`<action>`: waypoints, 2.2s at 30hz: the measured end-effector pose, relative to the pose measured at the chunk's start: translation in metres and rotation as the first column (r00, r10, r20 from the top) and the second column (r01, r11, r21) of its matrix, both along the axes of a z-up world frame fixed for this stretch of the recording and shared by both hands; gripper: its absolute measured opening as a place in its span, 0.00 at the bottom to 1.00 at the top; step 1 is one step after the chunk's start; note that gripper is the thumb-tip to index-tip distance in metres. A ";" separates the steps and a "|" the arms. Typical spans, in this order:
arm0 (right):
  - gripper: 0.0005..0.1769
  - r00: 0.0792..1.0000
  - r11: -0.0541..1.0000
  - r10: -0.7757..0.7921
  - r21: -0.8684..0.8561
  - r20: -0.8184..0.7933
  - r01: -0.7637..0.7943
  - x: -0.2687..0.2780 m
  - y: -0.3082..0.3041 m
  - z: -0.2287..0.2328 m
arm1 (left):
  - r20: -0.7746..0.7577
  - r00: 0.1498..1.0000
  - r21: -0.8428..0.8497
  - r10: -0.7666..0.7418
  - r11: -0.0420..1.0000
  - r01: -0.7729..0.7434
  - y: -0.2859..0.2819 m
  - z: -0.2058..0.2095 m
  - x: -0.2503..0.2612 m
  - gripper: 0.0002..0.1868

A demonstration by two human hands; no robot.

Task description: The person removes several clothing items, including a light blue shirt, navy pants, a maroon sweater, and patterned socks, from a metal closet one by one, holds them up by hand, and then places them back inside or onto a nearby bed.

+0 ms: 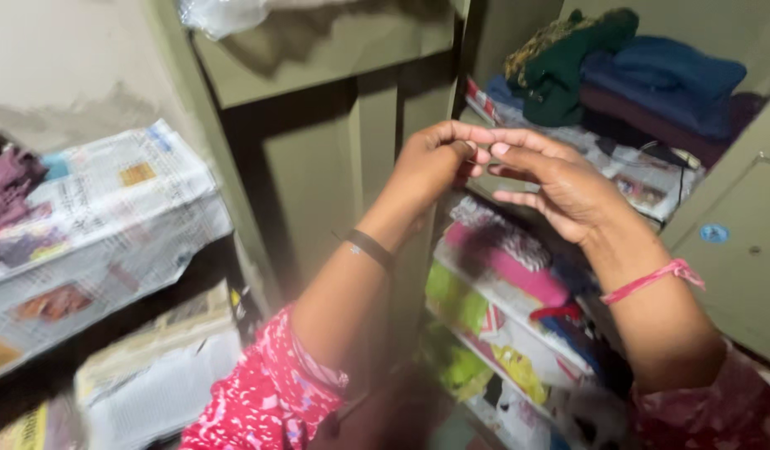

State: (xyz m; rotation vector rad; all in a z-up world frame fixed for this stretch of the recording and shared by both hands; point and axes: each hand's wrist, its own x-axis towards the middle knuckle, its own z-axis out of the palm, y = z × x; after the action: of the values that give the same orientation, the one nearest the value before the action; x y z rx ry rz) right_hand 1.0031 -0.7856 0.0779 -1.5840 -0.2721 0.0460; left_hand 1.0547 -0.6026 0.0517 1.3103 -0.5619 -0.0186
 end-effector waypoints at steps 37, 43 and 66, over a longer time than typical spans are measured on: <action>0.17 0.389 0.440 -0.852 0.075 0.351 0.895 0.347 -0.311 -0.063 | -0.069 0.997 0.075 -0.039 0.996 0.044 -0.154 -0.004 0.213 0.12; 0.15 0.455 0.709 -0.660 0.298 0.598 0.639 0.320 -0.280 -0.029 | -0.059 0.997 0.070 -0.054 0.996 0.058 -0.154 -0.009 0.206 0.11; 0.06 0.839 0.989 -0.145 0.111 0.525 0.101 0.167 -0.121 0.055 | 0.353 0.932 0.282 0.082 0.941 -0.189 -0.123 0.021 0.128 0.25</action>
State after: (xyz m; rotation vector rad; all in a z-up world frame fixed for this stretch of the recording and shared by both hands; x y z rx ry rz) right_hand 1.1700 -0.9061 0.1327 -1.5068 -0.5968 -0.5106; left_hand 1.1831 -0.7257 0.0729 1.6761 -0.7793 0.2472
